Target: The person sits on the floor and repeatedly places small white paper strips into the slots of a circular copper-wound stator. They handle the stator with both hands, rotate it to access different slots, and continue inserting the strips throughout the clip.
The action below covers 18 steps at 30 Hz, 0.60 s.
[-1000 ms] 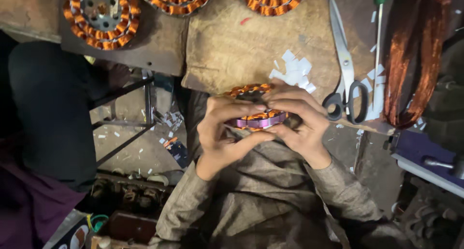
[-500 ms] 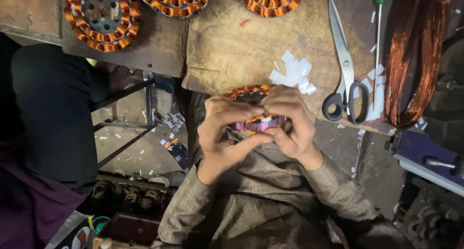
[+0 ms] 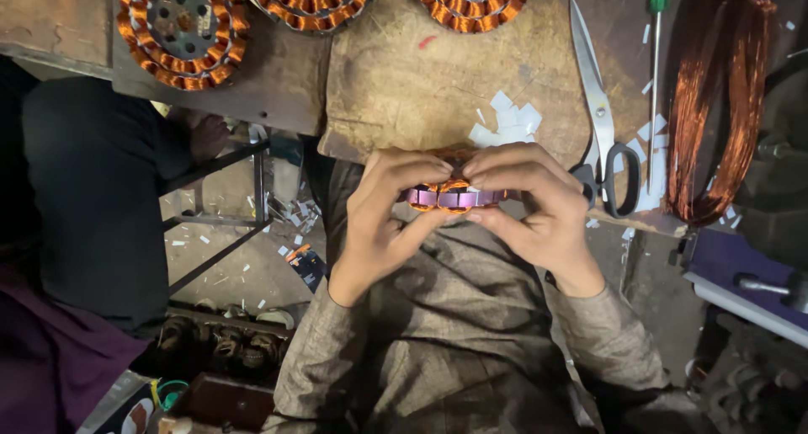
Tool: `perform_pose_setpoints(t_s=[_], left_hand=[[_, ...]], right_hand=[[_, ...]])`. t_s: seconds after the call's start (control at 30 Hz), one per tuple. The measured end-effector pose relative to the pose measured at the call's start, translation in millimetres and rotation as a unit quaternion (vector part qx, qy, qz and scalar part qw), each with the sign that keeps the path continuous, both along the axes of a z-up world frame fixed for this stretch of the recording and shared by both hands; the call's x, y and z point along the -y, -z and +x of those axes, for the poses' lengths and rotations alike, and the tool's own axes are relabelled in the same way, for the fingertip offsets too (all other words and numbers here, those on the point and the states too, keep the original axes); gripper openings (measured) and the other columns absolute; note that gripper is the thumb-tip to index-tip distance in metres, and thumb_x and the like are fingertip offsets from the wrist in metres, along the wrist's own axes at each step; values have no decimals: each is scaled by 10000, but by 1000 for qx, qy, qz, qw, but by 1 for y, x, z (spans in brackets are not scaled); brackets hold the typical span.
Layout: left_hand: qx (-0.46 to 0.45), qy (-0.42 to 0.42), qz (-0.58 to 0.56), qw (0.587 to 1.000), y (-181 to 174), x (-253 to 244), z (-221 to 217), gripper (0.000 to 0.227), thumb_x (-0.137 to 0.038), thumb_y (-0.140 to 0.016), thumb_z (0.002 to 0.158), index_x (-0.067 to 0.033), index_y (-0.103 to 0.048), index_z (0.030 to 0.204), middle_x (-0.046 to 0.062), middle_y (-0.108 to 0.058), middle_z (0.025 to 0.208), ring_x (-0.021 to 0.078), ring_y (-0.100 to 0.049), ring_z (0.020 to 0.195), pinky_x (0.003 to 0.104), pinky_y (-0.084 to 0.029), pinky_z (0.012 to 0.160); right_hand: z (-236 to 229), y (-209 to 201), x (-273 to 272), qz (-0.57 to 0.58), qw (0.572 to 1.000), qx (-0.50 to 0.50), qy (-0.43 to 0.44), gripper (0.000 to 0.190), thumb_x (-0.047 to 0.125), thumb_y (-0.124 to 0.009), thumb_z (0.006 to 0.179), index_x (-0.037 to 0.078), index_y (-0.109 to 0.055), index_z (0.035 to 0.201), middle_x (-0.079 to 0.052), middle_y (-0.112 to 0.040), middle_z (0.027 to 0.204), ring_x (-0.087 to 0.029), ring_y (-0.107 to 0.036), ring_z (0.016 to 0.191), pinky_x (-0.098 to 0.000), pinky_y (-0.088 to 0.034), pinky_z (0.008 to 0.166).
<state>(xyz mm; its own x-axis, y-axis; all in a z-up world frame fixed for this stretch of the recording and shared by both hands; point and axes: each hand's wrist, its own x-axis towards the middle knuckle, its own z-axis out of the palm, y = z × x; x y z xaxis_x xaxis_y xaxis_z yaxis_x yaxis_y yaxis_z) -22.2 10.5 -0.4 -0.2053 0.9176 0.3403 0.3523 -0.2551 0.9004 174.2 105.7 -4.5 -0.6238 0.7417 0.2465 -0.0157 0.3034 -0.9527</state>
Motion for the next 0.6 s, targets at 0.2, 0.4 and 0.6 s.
perform_pose_setpoints(t_s=[0.2, 0.4, 0.6], left_hand=[[-16, -10, -10, 1000, 0, -2, 2, 443, -123, -879, 842, -24, -637, 1199, 136, -692, 1212, 299, -672, 1148, 375, -531, 999], [13, -74, 0, 997, -6, -9, 6, 417, -53, -883, 860, -6, -658, 1207, 135, -710, 1223, 290, -716, 1133, 342, -583, 937], [-82, -87, 33, 992, -6, 0, 15, 380, -13, -892, 870, -17, -673, 1180, 127, -697, 1239, 297, -721, 1106, 360, -604, 932]], right_hand=[[1, 8, -2, 51, 998, -33, 4, 253, 125, -833, 915, 3, -685, 1080, -147, -701, 1142, -272, -728, 1075, -377, -611, 984], [-8, 4, 5, 59, 992, -27, 108, 356, 113, -846, 918, -24, -621, 1157, -155, -683, 1245, -297, -684, 1181, -392, -570, 1044], [-14, 7, 29, 135, 968, 46, 208, 257, -30, -857, 880, -55, -703, 1085, -199, -669, 1245, -347, -696, 1216, -403, -616, 1030]])
